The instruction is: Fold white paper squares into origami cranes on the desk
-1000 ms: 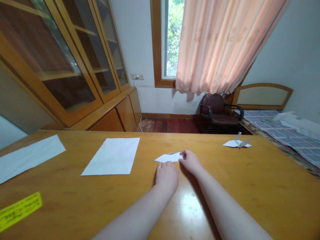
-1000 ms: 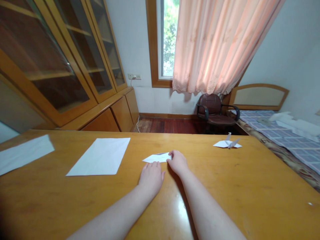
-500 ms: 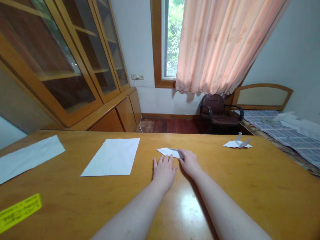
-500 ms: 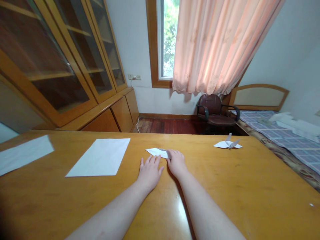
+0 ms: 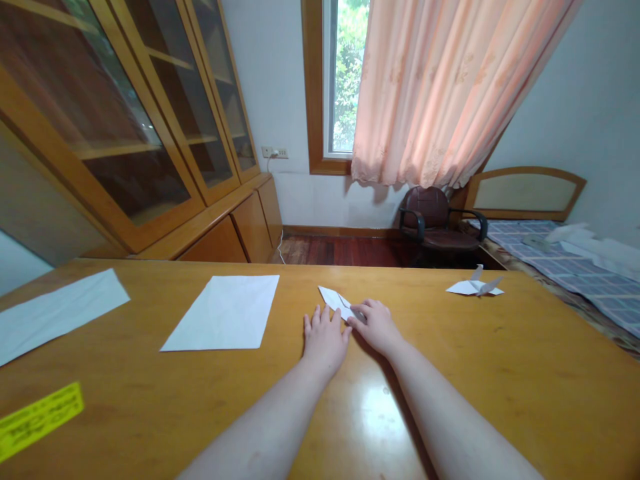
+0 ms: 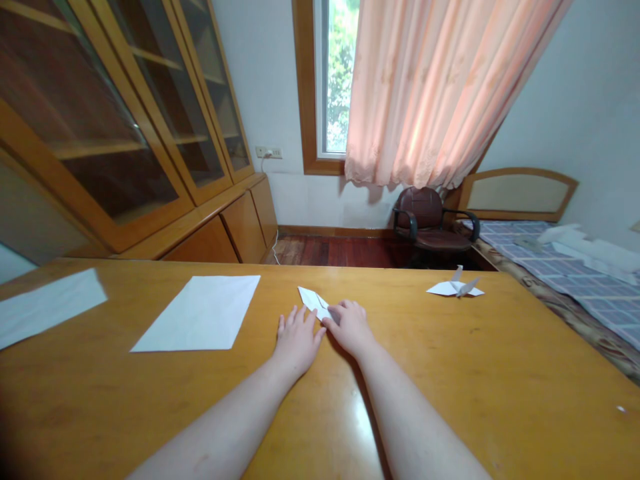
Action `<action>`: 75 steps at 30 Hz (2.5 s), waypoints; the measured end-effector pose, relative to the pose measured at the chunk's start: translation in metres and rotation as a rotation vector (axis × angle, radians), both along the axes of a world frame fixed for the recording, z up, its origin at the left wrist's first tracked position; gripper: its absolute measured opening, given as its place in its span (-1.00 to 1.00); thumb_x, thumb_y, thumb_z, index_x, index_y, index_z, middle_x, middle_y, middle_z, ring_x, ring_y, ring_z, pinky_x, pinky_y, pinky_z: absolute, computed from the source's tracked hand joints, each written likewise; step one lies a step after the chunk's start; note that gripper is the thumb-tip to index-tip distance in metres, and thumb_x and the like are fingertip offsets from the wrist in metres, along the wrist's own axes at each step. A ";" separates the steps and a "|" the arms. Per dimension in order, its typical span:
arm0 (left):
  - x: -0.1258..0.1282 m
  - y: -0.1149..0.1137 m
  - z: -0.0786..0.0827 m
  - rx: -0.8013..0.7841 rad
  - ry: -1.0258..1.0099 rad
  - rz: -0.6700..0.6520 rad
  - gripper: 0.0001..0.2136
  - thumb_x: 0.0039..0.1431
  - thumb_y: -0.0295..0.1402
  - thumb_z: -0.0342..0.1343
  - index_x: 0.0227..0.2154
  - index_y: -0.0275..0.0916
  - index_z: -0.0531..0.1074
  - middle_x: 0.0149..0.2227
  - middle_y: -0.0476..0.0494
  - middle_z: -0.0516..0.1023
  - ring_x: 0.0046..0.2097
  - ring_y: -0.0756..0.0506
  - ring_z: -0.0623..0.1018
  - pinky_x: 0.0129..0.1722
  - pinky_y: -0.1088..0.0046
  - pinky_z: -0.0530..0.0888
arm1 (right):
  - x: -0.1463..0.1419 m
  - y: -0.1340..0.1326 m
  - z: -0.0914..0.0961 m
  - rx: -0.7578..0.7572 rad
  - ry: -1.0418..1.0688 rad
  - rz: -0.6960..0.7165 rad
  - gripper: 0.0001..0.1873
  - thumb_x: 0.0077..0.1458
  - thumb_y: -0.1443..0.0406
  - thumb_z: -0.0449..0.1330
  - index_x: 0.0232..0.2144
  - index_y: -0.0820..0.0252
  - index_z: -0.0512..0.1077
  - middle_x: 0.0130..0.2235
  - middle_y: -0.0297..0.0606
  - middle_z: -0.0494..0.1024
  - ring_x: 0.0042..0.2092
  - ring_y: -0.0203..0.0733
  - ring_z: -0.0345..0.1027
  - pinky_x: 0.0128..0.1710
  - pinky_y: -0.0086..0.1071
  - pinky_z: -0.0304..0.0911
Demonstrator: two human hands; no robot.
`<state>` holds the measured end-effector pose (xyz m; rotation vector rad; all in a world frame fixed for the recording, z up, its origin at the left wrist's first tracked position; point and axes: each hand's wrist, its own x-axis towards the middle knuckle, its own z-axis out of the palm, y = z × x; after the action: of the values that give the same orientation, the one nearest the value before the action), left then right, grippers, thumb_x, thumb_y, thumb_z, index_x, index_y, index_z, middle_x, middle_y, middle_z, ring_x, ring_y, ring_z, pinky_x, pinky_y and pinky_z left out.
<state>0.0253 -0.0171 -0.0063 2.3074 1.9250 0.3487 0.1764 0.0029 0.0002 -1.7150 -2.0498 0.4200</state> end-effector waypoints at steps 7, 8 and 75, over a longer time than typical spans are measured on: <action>-0.003 0.003 0.006 -0.041 -0.098 -0.026 -0.67 0.20 -0.18 -0.07 -0.02 -0.13 0.34 0.18 -0.16 0.29 0.25 -0.32 0.12 0.16 -0.17 0.02 | -0.001 0.002 -0.003 0.027 0.011 -0.017 -0.78 0.13 0.18 0.10 -0.37 0.08 0.53 -0.32 -0.25 0.47 -0.20 -0.18 0.26 -0.18 -0.33 0.01; -0.004 0.004 0.006 -0.047 -0.111 -0.037 -0.70 0.20 -0.20 -0.06 -0.06 -0.12 0.35 0.16 -0.14 0.31 0.25 -0.31 0.13 0.16 -0.17 0.02 | -0.001 0.002 -0.003 0.034 0.014 -0.029 -0.78 0.12 0.19 0.10 -0.41 0.12 0.51 -0.34 -0.25 0.47 -0.22 -0.19 0.27 -0.20 -0.34 0.02; -0.004 0.006 0.019 -0.077 -0.541 0.011 -0.84 0.17 -0.27 0.01 -0.32 -0.19 0.43 -0.34 -0.05 0.55 -0.28 -0.03 0.50 -0.29 0.49 0.35 | -0.004 0.002 -0.007 -0.094 0.641 -0.015 -0.70 -0.02 0.12 0.10 -0.61 0.21 0.28 -0.60 -0.42 0.24 -0.51 -0.33 0.10 -0.51 -0.47 0.04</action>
<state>0.0215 -0.0113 0.0130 1.8926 1.6427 0.7890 0.1724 0.0049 -0.0064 -1.3960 -1.5647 0.9346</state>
